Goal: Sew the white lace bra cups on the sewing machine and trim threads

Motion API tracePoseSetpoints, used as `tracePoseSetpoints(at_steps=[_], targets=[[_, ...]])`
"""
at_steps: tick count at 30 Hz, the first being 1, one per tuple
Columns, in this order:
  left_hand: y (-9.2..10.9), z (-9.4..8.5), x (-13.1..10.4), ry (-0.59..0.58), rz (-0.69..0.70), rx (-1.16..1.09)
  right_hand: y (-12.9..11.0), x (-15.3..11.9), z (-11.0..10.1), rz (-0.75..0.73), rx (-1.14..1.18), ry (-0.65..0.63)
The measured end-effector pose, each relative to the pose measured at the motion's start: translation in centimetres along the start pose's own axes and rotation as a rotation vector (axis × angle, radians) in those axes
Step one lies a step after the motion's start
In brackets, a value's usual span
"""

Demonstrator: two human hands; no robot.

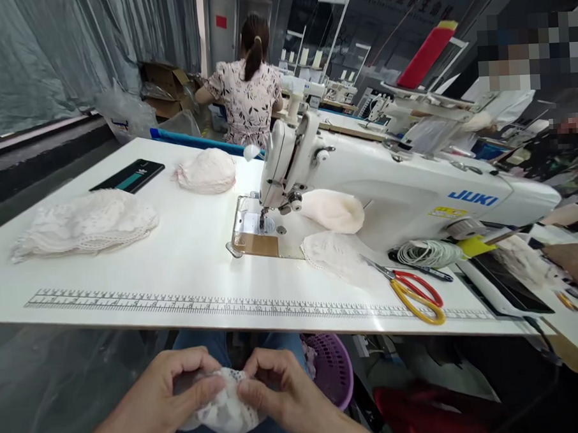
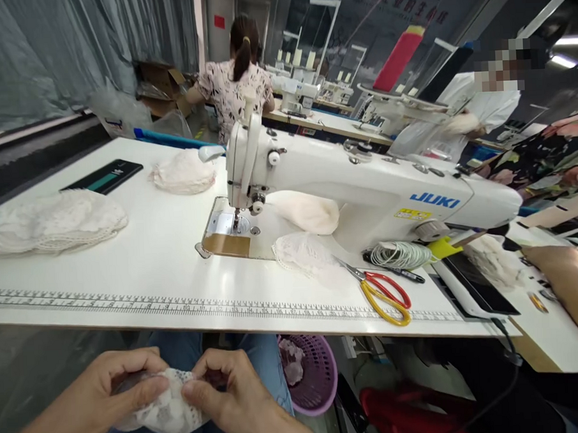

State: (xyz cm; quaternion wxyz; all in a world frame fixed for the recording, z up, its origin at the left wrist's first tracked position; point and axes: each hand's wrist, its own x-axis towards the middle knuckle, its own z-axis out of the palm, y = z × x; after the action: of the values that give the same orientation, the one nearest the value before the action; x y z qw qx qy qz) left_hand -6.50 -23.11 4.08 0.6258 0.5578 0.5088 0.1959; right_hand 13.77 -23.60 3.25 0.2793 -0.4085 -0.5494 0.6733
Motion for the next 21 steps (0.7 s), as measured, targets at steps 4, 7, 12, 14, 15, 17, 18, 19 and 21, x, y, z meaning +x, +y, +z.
tracePoseSetpoints(at_steps=[4,7,12,14,15,17,18,19,21], targets=[[7.0,-4.2,3.2,0.002,0.120,0.353,-3.6,2.9,-1.1,-0.112,-0.194,0.030],[11.7,-6.8,8.1,-0.121,0.183,0.489,-5.4,5.6,-3.7,-0.251,-0.590,0.168],[14.0,-7.7,16.1,-0.175,0.229,0.584,-6.4,7.5,-9.7,-0.436,-1.042,0.407],[13.6,-7.5,17.9,-0.176,0.219,0.608,-6.6,7.6,-11.2,-0.606,-1.184,0.357],[13.3,-7.4,18.4,-0.176,0.214,0.620,-6.7,7.8,-11.8,-0.703,-1.250,0.315],[12.9,-7.2,19.2,-0.186,0.213,0.644,-6.8,8.4,-12.4,-0.856,-1.344,0.229],[12.8,-7.1,19.4,-0.192,0.217,0.657,-6.7,8.8,-12.6,-0.902,-1.377,0.200],[12.8,-7.1,19.6,-0.198,0.225,0.670,-6.6,9.2,-12.8,-0.934,-1.404,0.186],[12.8,-7.1,20.1,-0.191,0.254,0.703,-6.1,10.1,-12.9,-0.959,-1.441,0.184]])
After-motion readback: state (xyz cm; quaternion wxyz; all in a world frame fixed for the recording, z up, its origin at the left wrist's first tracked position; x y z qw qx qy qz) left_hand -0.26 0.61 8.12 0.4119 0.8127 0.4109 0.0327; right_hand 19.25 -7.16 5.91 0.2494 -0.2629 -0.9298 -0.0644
